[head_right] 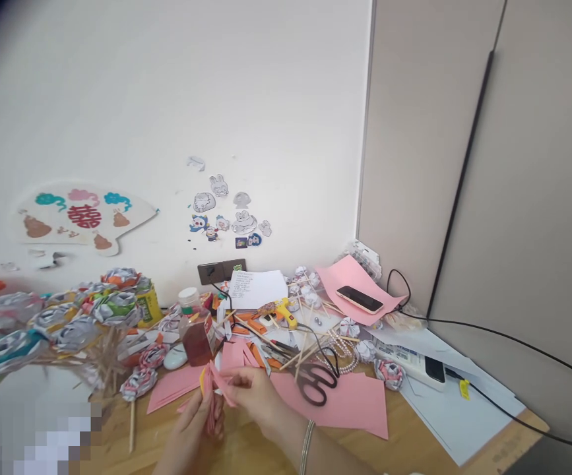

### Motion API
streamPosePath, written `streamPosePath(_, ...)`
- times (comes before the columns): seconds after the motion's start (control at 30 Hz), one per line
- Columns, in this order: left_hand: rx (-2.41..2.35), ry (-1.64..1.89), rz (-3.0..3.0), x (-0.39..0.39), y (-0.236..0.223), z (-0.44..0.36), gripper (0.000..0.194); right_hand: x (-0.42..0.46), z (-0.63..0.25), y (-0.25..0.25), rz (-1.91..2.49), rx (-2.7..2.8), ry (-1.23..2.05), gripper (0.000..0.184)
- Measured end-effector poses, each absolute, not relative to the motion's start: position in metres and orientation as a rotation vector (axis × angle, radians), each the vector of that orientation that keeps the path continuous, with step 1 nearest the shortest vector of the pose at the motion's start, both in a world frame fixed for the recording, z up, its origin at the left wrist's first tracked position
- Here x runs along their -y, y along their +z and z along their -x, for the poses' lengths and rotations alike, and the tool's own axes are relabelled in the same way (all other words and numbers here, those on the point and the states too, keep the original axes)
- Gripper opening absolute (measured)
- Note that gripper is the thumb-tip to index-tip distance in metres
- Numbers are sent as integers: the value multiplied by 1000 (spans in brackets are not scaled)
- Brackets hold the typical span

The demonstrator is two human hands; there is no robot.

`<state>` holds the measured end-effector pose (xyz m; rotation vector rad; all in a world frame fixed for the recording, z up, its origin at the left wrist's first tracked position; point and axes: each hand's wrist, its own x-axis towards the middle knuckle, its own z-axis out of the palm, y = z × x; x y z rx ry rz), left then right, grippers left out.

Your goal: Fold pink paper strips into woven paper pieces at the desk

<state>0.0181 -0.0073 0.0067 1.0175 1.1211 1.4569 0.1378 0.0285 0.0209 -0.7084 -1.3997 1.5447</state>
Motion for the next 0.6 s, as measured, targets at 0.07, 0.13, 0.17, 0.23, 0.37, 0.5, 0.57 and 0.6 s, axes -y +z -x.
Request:
streamPosePath(0.07, -1134, 1466, -1040, 9, 10, -18, 36, -18, -133, 23, 675, 1445, 1526, 40)
streamPosePath(0.13, -1221, 1473, -1005, 11, 13, -15, 36, -11, -133, 27, 670, 1516, 1446, 41)
streamPosePath(0.17, -1272, 1472, -980, 12, 14, -14, 39, -8, -134, 28, 672, 1541, 1426, 41)
streamPosePath(0.23, -1343, 1471, -927, 13, 15, -11, 49, -5, -135, 29, 676, 1559, 1426, 43)
streamPosePath(0.37, -1341, 1454, -878, 12, 12, -10, 49, -7, -135, 31, 677, 1625, 1436, 44)
streamPosePath(0.5, -1180, 1495, -1000, 8, 15, -13, 42, -8, -143, 47, 742, 1901, 1196, 34)
streamPosePath(0.57, -1166, 1487, -1034, 8, 24, -12, 36, 1, -153, 54, 793, 1986, 1079, 29)
streamPosePath(0.6, -1209, 1473, -1052, 11, 31, -11, 35, 10, -159, 55, 802, 1991, 1095, 28)
